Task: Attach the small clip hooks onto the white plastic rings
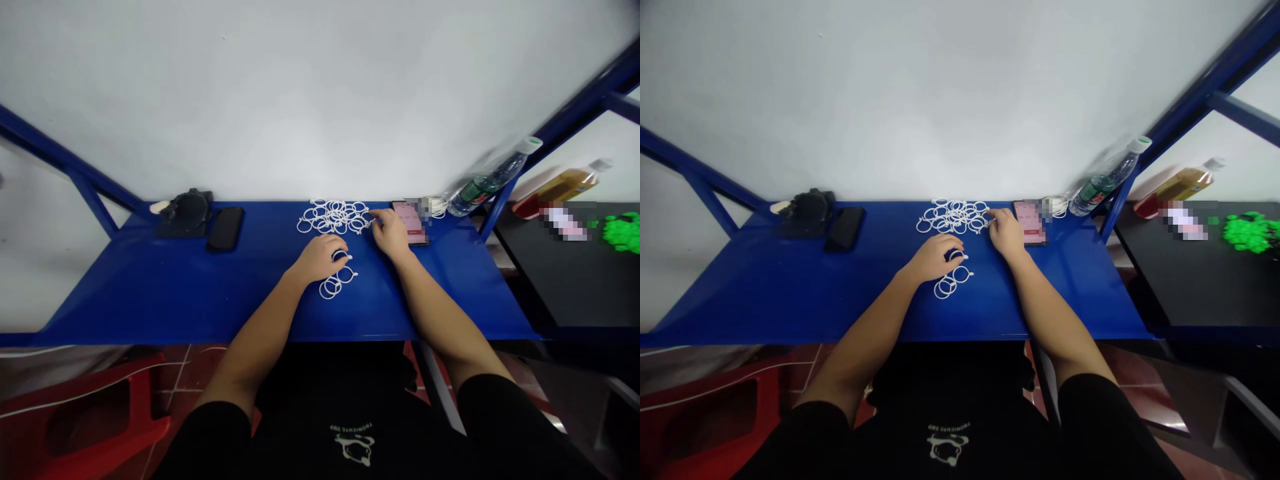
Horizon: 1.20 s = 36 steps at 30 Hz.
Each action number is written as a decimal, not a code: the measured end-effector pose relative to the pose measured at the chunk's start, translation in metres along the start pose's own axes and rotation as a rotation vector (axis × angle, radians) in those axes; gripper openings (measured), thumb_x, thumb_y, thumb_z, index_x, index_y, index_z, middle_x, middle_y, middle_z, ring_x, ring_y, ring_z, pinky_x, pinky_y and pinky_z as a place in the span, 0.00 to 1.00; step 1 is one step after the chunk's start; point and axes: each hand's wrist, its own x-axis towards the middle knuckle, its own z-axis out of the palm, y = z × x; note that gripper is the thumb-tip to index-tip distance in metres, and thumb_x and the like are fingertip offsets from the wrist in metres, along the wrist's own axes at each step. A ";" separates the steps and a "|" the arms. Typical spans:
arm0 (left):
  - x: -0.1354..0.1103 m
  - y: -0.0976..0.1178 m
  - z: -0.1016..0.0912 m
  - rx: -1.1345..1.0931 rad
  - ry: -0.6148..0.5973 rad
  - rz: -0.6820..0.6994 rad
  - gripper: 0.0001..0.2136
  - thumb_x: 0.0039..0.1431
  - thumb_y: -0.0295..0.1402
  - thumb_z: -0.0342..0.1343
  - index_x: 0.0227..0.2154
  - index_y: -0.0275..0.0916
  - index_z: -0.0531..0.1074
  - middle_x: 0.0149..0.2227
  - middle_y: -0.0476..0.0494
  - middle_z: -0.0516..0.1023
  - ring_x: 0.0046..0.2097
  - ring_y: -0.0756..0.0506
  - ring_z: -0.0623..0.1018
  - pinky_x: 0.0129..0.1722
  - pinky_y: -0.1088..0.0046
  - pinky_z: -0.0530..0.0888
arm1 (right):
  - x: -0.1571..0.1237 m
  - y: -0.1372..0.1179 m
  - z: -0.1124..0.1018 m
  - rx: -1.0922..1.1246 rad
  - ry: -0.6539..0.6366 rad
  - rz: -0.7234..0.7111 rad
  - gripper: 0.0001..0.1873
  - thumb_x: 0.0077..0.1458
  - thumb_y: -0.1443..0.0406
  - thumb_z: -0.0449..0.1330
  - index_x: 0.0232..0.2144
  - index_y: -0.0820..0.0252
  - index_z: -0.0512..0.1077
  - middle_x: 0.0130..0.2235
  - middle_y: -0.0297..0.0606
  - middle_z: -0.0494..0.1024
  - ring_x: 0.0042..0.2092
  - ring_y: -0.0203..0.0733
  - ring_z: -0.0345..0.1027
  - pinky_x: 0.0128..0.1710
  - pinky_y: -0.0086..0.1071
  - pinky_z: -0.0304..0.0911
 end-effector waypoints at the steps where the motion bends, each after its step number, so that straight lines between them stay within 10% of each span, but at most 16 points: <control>1: -0.001 0.002 0.001 -0.003 -0.058 -0.002 0.09 0.63 0.34 0.64 0.45 0.41 0.78 0.48 0.42 0.82 0.51 0.41 0.80 0.56 0.57 0.75 | 0.000 0.000 0.000 -0.049 -0.053 0.007 0.21 0.65 0.67 0.53 0.57 0.59 0.75 0.54 0.49 0.78 0.52 0.54 0.74 0.52 0.44 0.70; 12: -0.001 0.011 0.008 -0.070 -0.083 -0.110 0.15 0.64 0.35 0.64 0.52 0.41 0.77 0.41 0.46 0.84 0.39 0.45 0.82 0.45 0.65 0.77 | -0.005 -0.017 0.007 -0.134 -0.098 -0.077 0.13 0.69 0.63 0.55 0.46 0.57 0.79 0.50 0.46 0.78 0.45 0.48 0.75 0.41 0.36 0.71; 19: 0.001 0.005 0.004 -0.066 0.453 -0.057 0.18 0.65 0.32 0.63 0.56 0.40 0.73 0.53 0.39 0.78 0.42 0.47 0.79 0.47 0.65 0.79 | -0.017 -0.039 -0.003 0.102 0.048 -0.442 0.13 0.72 0.64 0.51 0.46 0.55 0.76 0.46 0.45 0.80 0.49 0.47 0.74 0.50 0.40 0.71; 27: 0.002 -0.001 0.007 -0.026 0.313 -0.044 0.10 0.64 0.33 0.65 0.47 0.40 0.78 0.43 0.43 0.81 0.42 0.45 0.80 0.46 0.62 0.80 | -0.003 -0.020 -0.018 0.106 0.126 -0.173 0.13 0.69 0.59 0.54 0.43 0.57 0.78 0.42 0.44 0.82 0.44 0.49 0.75 0.46 0.41 0.70; 36: 0.003 0.001 0.007 -0.011 0.381 -0.017 0.06 0.66 0.33 0.63 0.44 0.40 0.79 0.44 0.42 0.81 0.46 0.44 0.81 0.49 0.60 0.80 | -0.004 -0.005 -0.065 -0.192 -0.389 -0.013 0.13 0.57 0.56 0.68 0.42 0.55 0.80 0.41 0.38 0.84 0.39 0.46 0.76 0.36 0.35 0.63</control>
